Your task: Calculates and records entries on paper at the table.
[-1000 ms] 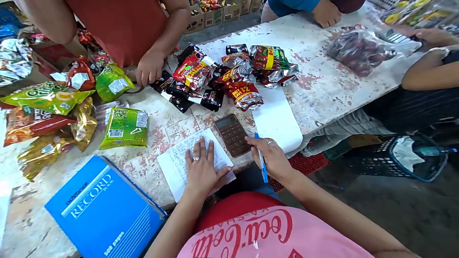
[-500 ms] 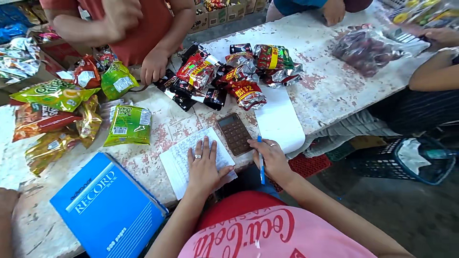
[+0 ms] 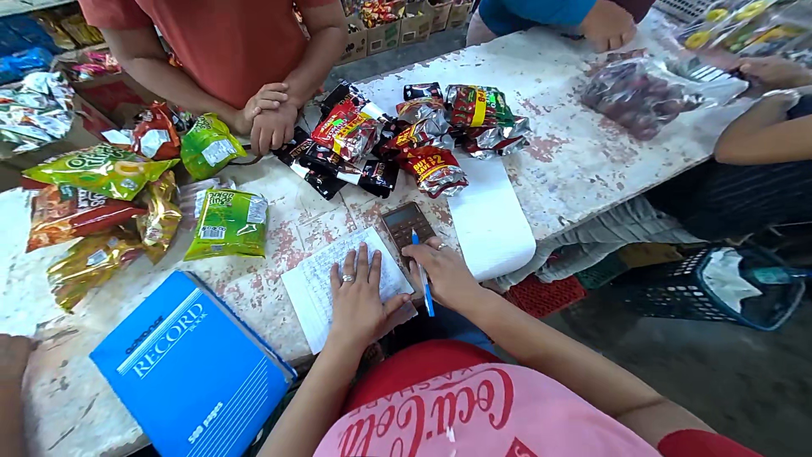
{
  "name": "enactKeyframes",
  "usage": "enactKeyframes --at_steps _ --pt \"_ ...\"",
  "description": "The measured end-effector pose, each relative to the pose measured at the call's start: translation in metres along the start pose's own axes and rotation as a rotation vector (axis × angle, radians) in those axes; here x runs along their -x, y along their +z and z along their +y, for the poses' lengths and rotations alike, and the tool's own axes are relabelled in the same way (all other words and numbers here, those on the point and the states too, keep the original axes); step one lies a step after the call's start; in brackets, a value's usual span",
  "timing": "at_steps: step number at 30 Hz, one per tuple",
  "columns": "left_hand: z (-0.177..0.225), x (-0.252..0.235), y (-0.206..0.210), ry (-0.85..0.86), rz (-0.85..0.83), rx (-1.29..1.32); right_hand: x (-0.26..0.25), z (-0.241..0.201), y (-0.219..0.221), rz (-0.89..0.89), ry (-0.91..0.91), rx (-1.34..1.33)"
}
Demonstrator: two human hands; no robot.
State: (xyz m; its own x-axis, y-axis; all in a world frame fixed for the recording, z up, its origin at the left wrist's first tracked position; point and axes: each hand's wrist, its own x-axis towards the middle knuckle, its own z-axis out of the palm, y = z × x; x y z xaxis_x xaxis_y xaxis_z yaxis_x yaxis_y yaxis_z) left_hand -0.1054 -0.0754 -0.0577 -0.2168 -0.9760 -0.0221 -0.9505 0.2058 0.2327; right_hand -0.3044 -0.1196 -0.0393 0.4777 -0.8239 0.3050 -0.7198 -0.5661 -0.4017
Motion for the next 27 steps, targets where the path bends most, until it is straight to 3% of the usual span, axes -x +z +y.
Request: enactKeyframes --at_steps 4,8,11,15,21,27 --pt "0.0 0.002 -0.003 0.025 -0.003 0.032 0.006 0.009 -0.003 0.12 -0.019 0.006" --pt "0.0 0.003 -0.003 0.031 -0.005 0.043 0.021 0.021 -0.01 0.075 0.023 -0.035" --pt "0.0 0.002 -0.002 0.032 0.002 0.031 0.028 0.029 -0.015 0.178 0.083 -0.022" --pt "-0.001 0.003 0.0 0.042 0.045 0.02 0.029 0.035 -0.021 0.11 0.139 0.043" --pt "-0.001 0.003 0.001 0.045 0.086 0.017 0.026 0.017 -0.012 0.107 0.018 -0.019" --pt "-0.002 0.003 0.0 0.043 0.061 0.013 -0.005 0.024 -0.008 0.103 0.115 0.032"
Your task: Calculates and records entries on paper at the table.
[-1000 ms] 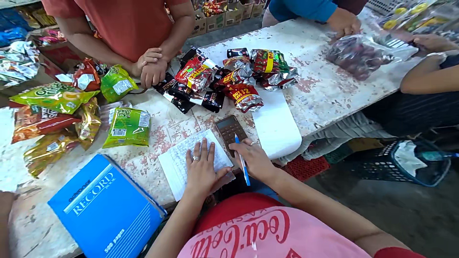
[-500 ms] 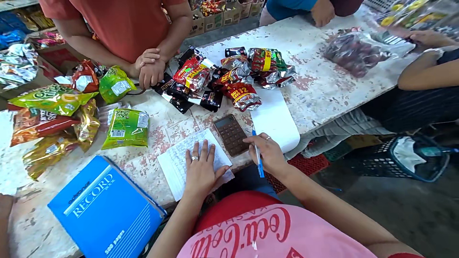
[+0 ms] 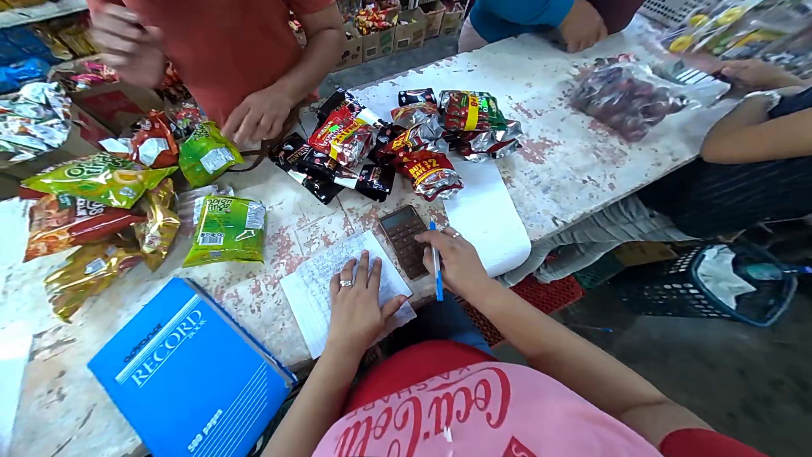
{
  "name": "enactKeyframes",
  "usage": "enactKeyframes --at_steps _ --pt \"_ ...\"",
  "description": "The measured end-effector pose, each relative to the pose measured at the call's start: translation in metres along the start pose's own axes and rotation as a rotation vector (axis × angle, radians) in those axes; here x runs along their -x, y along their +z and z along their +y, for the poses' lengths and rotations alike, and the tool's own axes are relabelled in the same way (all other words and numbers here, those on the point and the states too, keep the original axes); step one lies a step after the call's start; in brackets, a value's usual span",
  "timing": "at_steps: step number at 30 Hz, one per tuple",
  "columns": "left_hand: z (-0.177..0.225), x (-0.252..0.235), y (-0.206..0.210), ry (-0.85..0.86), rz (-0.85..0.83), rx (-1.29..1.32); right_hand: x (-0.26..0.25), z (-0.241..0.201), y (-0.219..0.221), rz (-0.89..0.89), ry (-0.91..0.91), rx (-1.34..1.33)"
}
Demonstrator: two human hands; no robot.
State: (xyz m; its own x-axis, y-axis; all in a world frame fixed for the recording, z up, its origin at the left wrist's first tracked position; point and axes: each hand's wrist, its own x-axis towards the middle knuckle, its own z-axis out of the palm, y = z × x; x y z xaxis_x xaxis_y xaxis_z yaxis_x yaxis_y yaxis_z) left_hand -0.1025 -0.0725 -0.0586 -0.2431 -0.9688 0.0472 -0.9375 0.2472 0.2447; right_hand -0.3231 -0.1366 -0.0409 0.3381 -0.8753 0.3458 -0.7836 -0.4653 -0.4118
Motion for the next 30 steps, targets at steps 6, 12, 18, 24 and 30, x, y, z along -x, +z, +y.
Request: enactKeyframes --at_steps 6,12,18,24,30 --pt "0.0 0.003 0.002 0.032 0.044 0.017 0.007 -0.004 0.01 0.018 -0.049 -0.03" --pt "0.002 0.009 0.004 0.054 0.017 -0.004 0.023 0.009 -0.004 0.127 0.003 -0.001" --pt "-0.006 0.003 0.001 0.053 -0.035 -0.007 0.032 0.012 -0.015 0.045 0.026 0.03" --pt "-0.008 0.003 0.0 0.046 -0.067 0.017 0.022 -0.003 -0.006 0.012 -0.03 0.005" --pt "-0.009 0.005 0.003 0.05 -0.044 0.01 0.009 -0.007 0.008 -0.002 -0.071 -0.041"
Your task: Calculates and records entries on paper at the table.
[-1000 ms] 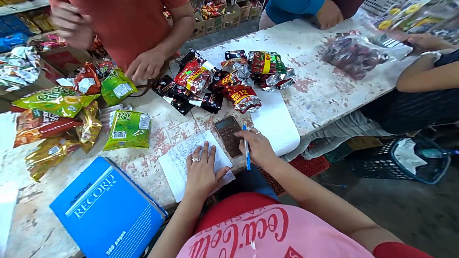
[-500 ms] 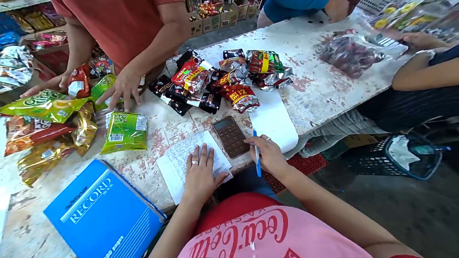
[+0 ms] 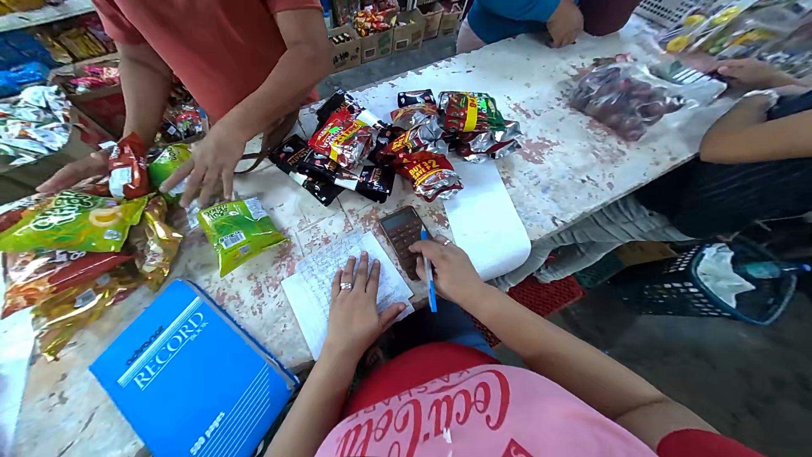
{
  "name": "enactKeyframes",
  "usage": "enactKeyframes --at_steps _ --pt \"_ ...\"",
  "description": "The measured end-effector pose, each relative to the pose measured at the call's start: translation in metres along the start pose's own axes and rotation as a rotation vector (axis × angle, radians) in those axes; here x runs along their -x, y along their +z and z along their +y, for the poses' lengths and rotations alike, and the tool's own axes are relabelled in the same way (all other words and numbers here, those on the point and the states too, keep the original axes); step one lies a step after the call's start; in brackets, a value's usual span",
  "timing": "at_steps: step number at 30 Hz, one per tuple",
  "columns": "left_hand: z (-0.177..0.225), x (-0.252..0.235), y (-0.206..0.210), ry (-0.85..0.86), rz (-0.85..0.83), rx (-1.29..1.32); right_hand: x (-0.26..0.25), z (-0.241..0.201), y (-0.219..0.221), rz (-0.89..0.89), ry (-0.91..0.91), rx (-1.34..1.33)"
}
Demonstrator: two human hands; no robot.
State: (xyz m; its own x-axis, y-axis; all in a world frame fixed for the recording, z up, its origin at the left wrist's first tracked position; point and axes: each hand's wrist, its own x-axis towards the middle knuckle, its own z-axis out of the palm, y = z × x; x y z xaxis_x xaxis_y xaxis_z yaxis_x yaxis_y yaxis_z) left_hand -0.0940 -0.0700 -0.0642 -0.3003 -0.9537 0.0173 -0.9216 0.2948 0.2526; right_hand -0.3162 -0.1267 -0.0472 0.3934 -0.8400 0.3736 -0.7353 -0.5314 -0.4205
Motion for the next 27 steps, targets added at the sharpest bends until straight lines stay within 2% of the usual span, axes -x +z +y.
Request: enactKeyframes --at_steps 3,5,7,10,12,16,20,21,24,27 --pt "0.0 0.001 0.0 0.021 0.039 0.008 0.017 -0.01 -0.002 0.034 -0.092 -0.04" --pt "0.0 0.002 0.0 0.015 0.027 0.023 0.031 -0.016 -0.004 -0.045 -0.099 -0.012" --pt "0.0 0.001 0.0 0.014 0.031 0.027 0.035 -0.014 -0.012 -0.064 -0.055 -0.027" --pt "0.001 0.002 -0.003 0.003 0.01 0.028 0.033 0.003 -0.022 0.032 0.055 -0.008" --pt "0.001 0.002 -0.003 0.002 0.016 0.022 0.03 0.014 -0.024 0.024 0.125 0.037" --pt "0.0 0.002 -0.001 0.014 0.052 0.014 0.02 0.012 -0.021 0.029 0.07 -0.033" --pt "0.0 0.001 0.0 0.019 0.044 0.006 0.007 0.004 -0.01 -0.123 0.046 -0.065" --pt "0.0 0.001 -0.001 0.024 0.044 0.003 0.006 0.003 -0.009 -0.116 0.048 -0.045" --pt "0.0 0.003 -0.001 0.044 0.067 0.019 0.012 0.005 -0.009 0.067 0.008 0.016" --pt "0.0 0.005 0.0 0.061 0.091 0.033 0.027 0.012 -0.008 0.072 -0.007 0.03"
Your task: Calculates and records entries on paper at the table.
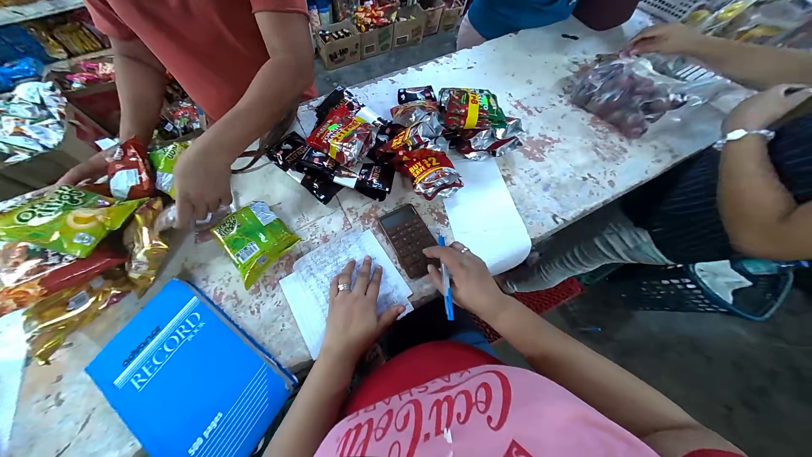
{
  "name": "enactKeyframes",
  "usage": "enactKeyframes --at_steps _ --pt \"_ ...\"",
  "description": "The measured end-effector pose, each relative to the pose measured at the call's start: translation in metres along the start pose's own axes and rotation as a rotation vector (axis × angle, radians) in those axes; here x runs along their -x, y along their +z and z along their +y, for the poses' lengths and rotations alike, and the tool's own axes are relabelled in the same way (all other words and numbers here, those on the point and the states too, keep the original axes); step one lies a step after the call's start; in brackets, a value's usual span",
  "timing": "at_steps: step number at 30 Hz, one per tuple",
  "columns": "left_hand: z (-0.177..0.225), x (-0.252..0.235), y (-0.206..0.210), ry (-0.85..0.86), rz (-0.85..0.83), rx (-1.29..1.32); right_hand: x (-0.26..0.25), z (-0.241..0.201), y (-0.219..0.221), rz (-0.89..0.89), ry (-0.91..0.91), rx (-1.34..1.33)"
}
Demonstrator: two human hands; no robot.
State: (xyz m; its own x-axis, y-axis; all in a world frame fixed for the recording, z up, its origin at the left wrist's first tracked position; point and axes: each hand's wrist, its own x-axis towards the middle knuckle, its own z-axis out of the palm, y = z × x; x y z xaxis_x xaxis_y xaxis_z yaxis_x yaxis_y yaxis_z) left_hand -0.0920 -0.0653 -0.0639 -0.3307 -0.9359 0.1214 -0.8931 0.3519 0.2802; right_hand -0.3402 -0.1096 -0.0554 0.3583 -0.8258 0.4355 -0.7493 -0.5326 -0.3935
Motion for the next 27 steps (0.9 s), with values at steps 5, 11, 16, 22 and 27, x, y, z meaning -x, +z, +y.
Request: enactKeyframes --at_steps 5,11,16,22,27 --pt "0.0 0.0 0.0 -0.001 0.0 -0.012 0.016 -0.019 0.0 -0.102 -0.107 -0.079" --pt "-0.001 0.0 -0.002 -0.024 -0.026 -0.013 0.003 -0.001 -0.013 0.011 0.073 0.011" --pt "0.0 -0.002 -0.002 -0.029 -0.022 -0.03 0.001 -0.006 -0.006 -0.03 -0.01 -0.087" --pt "-0.001 -0.002 -0.002 -0.033 0.001 -0.045 -0.013 -0.02 0.009 -0.085 -0.048 -0.074" --pt "0.0 -0.003 -0.002 -0.024 0.005 -0.04 -0.028 -0.007 0.009 -0.078 0.006 -0.086"
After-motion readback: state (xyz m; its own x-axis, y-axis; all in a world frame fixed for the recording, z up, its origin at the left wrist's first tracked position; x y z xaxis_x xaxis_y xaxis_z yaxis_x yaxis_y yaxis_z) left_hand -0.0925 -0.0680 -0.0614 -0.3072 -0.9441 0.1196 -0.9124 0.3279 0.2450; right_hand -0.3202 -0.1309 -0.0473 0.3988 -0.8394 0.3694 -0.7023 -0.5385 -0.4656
